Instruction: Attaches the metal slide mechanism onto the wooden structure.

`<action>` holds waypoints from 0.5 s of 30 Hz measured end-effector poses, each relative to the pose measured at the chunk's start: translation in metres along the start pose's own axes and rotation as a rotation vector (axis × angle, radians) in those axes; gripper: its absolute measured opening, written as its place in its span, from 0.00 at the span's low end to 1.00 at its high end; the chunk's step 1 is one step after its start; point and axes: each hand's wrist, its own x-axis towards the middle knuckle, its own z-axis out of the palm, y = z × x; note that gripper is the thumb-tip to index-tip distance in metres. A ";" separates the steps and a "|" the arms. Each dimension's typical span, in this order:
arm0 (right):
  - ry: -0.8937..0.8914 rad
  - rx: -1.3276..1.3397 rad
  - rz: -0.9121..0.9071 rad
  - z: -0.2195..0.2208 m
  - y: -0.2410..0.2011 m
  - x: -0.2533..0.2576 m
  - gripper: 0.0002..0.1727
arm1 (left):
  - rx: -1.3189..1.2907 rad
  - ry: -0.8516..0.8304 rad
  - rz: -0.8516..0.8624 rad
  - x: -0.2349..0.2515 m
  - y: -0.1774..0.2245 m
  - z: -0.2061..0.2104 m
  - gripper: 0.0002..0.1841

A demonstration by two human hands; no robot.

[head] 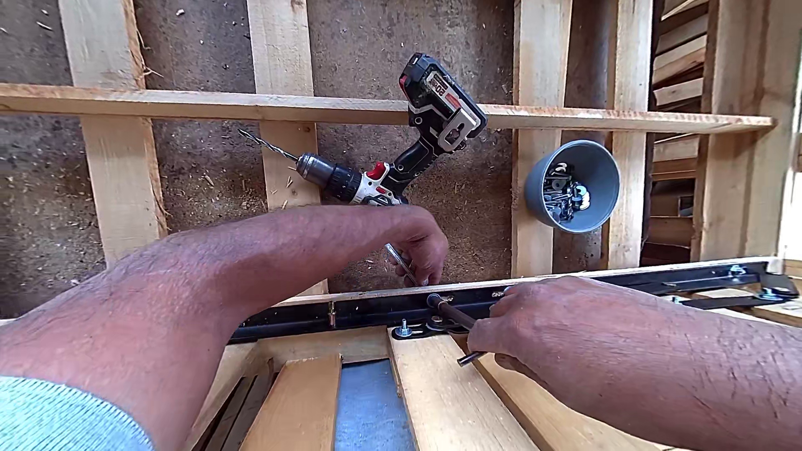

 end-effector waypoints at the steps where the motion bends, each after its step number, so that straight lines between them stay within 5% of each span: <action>1: -0.005 0.004 0.004 0.000 0.000 0.000 0.12 | -0.012 0.002 -0.042 0.003 0.006 -0.003 0.09; 8: 0.021 0.006 0.007 0.001 0.001 -0.001 0.11 | -0.187 0.003 0.104 -0.005 -0.020 0.017 0.13; 12: 0.073 -0.011 -0.026 0.005 0.002 0.000 0.10 | -0.826 0.008 0.168 -0.007 -0.051 0.065 0.16; 15: 0.056 -0.009 -0.020 0.003 0.001 0.000 0.10 | -0.969 0.036 0.153 -0.009 -0.057 0.081 0.18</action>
